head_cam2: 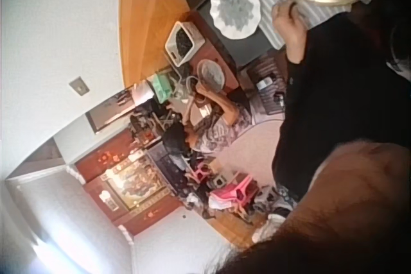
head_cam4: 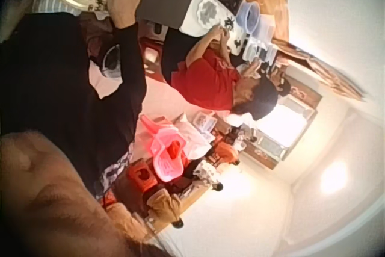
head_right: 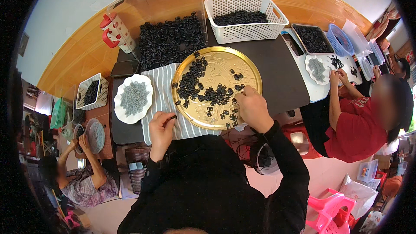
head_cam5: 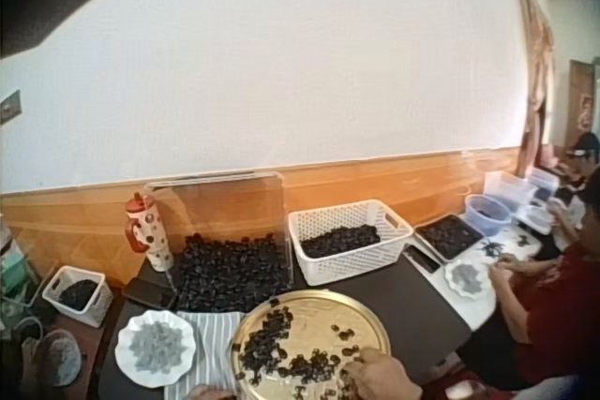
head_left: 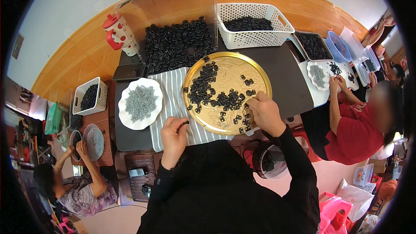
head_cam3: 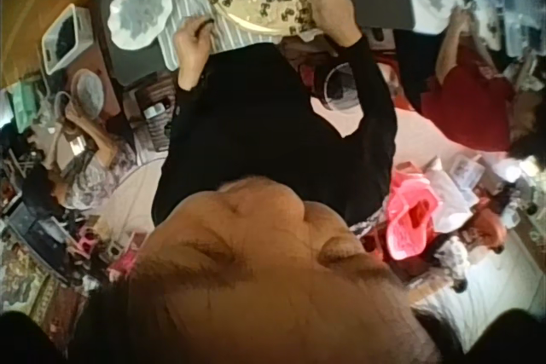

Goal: The person assembles plastic cord stoppers by picking up components from a tray and fitting the pieces together by hand.

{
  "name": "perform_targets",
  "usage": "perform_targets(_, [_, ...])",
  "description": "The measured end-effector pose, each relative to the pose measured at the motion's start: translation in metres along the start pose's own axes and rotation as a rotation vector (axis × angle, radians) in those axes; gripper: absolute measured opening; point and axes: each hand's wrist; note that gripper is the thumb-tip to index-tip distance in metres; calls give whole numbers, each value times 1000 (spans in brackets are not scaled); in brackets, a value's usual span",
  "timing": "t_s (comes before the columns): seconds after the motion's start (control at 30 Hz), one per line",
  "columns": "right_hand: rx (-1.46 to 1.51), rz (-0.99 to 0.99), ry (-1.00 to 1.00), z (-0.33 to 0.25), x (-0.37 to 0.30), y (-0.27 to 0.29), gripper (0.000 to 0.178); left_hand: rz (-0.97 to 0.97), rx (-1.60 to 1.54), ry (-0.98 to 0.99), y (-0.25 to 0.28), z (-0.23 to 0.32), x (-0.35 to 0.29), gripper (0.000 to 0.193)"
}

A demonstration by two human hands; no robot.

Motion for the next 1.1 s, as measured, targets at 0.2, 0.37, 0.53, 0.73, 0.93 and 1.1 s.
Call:
perform_targets(0.2, [-4,-70,11,-5,6,0,14,64,376,-174,-3,2,-2,22])
perform_targets(0.37, [145,-58,38,-3,4,-4,7,76,171,-249,-14,25,-1,19])
perform_targets(0.53, [1001,-138,-247,-57,-22,-7,5,-92,-232,-136,-34,48,-6,17])
perform_targets(0.73, [1249,-19,-278,-99,-43,-29,6,-19,-882,203,-57,36,-18,17])
perform_targets(0.93, [724,18,-10,-66,-31,-9,9,28,-920,193,-52,41,-17,13])
perform_targets(1.1, [8,81,115,1,-2,37,10,18,-966,276,-46,32,-18,15])
Point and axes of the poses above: each hand's wrist, its own x-axis towards the middle knuckle, its own y-axis out of the back of the hand, z = x × y, and after that the axes turned 10 degrees about -y, right-handed
